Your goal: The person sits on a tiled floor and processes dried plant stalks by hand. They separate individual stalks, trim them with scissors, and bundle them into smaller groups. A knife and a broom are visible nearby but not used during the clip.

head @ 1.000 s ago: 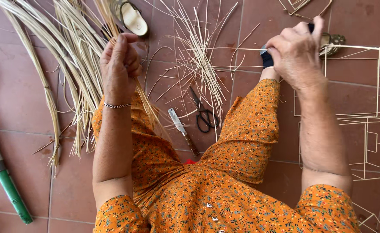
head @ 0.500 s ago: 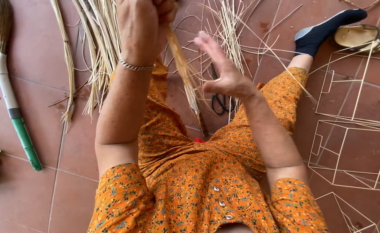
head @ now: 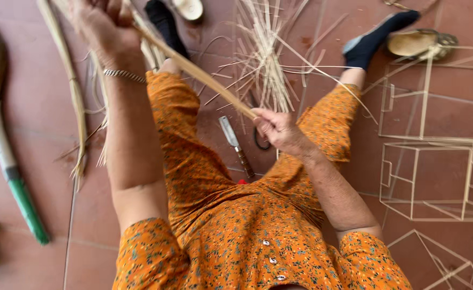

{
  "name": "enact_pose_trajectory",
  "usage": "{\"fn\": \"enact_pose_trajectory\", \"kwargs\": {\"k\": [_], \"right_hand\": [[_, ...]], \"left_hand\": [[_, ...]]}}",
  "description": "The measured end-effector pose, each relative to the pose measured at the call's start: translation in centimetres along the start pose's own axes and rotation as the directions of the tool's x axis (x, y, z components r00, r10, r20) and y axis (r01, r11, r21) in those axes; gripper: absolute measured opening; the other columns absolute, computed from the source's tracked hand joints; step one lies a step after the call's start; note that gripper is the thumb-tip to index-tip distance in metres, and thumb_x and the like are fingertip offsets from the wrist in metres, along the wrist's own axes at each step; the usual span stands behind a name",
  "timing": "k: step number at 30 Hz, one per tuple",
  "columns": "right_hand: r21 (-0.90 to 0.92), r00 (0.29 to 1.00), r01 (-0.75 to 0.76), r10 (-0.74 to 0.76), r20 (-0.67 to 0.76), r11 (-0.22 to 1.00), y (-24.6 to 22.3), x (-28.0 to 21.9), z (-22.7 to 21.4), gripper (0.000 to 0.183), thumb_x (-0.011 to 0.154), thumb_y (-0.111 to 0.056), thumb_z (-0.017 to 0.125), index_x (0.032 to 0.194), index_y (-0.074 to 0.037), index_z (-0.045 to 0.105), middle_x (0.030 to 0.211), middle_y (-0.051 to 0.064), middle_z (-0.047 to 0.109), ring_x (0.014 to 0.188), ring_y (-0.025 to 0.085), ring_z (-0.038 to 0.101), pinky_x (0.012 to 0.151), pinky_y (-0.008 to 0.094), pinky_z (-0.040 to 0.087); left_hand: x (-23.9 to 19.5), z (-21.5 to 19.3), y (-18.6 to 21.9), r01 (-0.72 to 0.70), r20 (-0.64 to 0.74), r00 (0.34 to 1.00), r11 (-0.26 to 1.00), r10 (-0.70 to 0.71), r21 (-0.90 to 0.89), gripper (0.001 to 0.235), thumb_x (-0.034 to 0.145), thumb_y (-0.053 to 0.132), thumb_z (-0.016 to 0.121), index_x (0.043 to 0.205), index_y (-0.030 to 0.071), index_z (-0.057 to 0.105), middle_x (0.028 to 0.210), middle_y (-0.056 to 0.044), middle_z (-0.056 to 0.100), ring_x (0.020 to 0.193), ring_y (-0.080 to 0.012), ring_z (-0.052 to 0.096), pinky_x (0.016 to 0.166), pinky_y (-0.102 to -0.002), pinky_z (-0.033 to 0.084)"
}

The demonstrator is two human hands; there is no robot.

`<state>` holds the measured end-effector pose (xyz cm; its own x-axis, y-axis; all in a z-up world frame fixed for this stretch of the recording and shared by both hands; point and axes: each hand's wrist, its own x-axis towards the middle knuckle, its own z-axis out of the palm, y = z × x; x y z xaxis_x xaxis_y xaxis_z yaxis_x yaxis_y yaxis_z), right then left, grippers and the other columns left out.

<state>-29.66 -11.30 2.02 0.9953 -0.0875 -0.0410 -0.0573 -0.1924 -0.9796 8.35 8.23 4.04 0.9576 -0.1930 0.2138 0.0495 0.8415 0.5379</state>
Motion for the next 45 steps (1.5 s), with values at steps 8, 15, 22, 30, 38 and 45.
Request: {"fn": "enact_pose_trajectory", "kwargs": {"k": [8,15,22,30,38,45], "right_hand": [[-0.267,0.839,0.078,-0.209,-0.503,0.96,1.8,-6.0,-4.4,0.02,0.106,-0.014,0.067,0.121,-0.001,0.069,0.081,0.003,0.068,0.069,0.012,0.063,0.059,0.03,0.052],[0.597,0.668,0.436,0.202,-0.716,0.674,2.7,-9.1,-11.0,0.02,0.11,-0.02,0.054,0.116,-0.007,0.068,0.07,-0.004,0.049,0.054,0.006,0.038,0.045,0.022,0.034],[0.714,0.714,0.613,0.149,-0.684,0.338,5.4,-9.7,-13.7,0.019,0.112,-0.02,0.053,0.118,-0.009,0.066,0.083,0.001,0.055,0.075,0.016,0.056,0.073,0.033,0.05],[0.715,0.769,0.522,0.107,-0.631,0.465,6.5,-8.9,-13.4,0.019,0.112,-0.018,0.052,0.119,-0.008,0.066,0.094,0.005,0.065,0.108,0.025,0.067,0.101,0.04,0.053],[0.548,0.636,0.537,0.118,-0.762,0.641,5.3,-7.0,-12.8,0.019,0.112,-0.021,0.054,0.112,-0.009,0.069,0.097,0.009,0.075,0.107,0.028,0.073,0.109,0.046,0.055],[0.429,0.5,0.548,0.13,-0.856,0.718,5.4,-6.0,-12.4,0.015,0.108,-0.018,0.061,0.111,-0.006,0.069,0.093,0.01,0.076,0.092,0.024,0.076,0.095,0.049,0.064]], "left_hand": [[-6.0,5.4,-4.0,0.472,0.123,0.869,0.877,-0.48,0.089,0.047,0.109,0.04,0.06,0.147,0.017,0.044,0.117,-0.01,0.055,0.106,-0.0248,0.057,0.098,-0.044,0.051],[-22.6,14.6,-14.7,0.388,0.276,0.362,0.413,-0.891,0.824,0.07,0.103,0.064,0.044,0.135,0.005,0.063,0.137,-0.013,0.066,0.132,-0.0249,0.061,0.114,-0.042,0.047],[-32.4,14.9,-20.8,0.601,0.208,-0.054,0.134,-0.977,0.788,0.069,0.103,0.059,0.042,0.145,0.006,0.054,0.133,-0.011,0.065,0.122,-0.0198,0.061,0.106,-0.038,0.047],[-30.6,12.3,-18.9,0.812,0.224,-0.02,0.115,-0.974,0.572,0.027,0.106,0.023,0.061,0.119,0.0,0.065,0.088,-0.006,0.07,0.075,-0.0132,0.068,0.067,-0.028,0.059],[-29.2,6.4,-17.2,0.753,0.082,0.041,0.085,-0.996,0.653,0.018,0.1,0.022,0.064,0.108,0.006,0.069,0.081,-0.002,0.071,0.068,-0.0093,0.066,0.057,-0.024,0.055],[-28.7,1.2,-16.3,0.747,0.033,0.196,0.171,-0.98,0.642,0.02,0.107,0.024,0.065,0.108,0.006,0.074,0.08,0.002,0.066,0.064,-0.0036,0.053,0.054,-0.019,0.042]]}}
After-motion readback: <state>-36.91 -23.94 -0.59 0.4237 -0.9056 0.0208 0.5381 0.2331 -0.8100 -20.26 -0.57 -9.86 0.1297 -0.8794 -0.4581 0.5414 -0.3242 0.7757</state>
